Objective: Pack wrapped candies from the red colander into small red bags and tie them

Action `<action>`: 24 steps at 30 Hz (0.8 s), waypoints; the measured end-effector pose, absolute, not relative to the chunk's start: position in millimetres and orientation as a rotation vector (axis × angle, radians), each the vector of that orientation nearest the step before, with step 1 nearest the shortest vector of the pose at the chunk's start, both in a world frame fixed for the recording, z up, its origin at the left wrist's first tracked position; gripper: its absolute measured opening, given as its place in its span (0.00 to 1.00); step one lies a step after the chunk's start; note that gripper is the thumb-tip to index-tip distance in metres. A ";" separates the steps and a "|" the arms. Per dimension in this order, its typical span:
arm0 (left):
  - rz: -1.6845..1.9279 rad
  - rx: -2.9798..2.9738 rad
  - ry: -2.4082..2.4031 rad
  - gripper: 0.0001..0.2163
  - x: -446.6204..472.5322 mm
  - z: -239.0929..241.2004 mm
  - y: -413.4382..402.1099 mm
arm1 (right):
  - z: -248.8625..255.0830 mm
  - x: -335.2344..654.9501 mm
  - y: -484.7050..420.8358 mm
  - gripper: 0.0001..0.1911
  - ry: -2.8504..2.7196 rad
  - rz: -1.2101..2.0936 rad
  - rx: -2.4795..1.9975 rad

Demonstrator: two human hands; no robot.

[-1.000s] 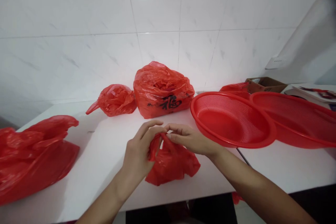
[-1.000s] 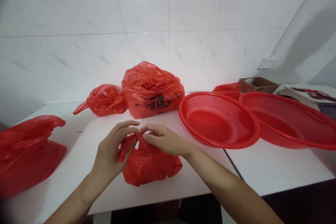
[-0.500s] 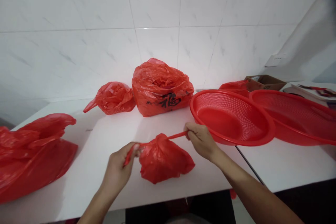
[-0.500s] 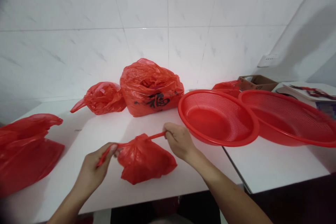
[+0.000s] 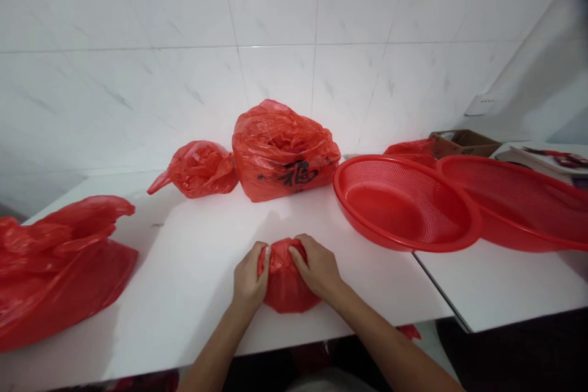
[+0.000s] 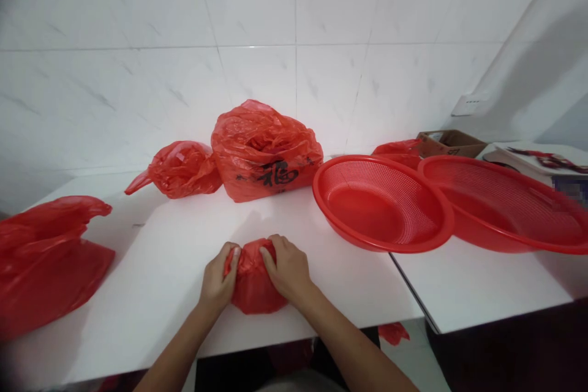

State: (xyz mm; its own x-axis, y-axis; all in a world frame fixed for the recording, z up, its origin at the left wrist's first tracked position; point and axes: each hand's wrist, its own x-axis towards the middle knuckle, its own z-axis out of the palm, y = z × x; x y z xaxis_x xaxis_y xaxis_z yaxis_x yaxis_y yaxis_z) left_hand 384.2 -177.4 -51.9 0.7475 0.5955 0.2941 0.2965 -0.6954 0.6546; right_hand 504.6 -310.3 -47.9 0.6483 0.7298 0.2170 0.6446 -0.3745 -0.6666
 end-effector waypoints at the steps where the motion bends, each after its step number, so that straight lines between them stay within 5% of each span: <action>1: 0.629 2.373 0.693 0.15 387.5 -52.6 -175.9 | -49.7 507.0 -308.8 0.17 -1.077 0.138 -2.191; 24: 0.130 2.779 1.112 0.18 424.5 -83.0 -137.8 | -86.0 580.3 -285.8 0.19 -1.006 0.030 -2.684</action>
State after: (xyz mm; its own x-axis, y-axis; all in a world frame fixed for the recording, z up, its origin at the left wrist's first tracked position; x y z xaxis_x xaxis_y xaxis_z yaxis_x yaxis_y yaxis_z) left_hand 424.5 -137.8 -83.0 0.7223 0.6911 0.0260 0.6785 -0.7154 0.1668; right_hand 580.3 -285.8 -86.0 0.7582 0.6475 0.0765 0.6419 -0.7208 -0.2617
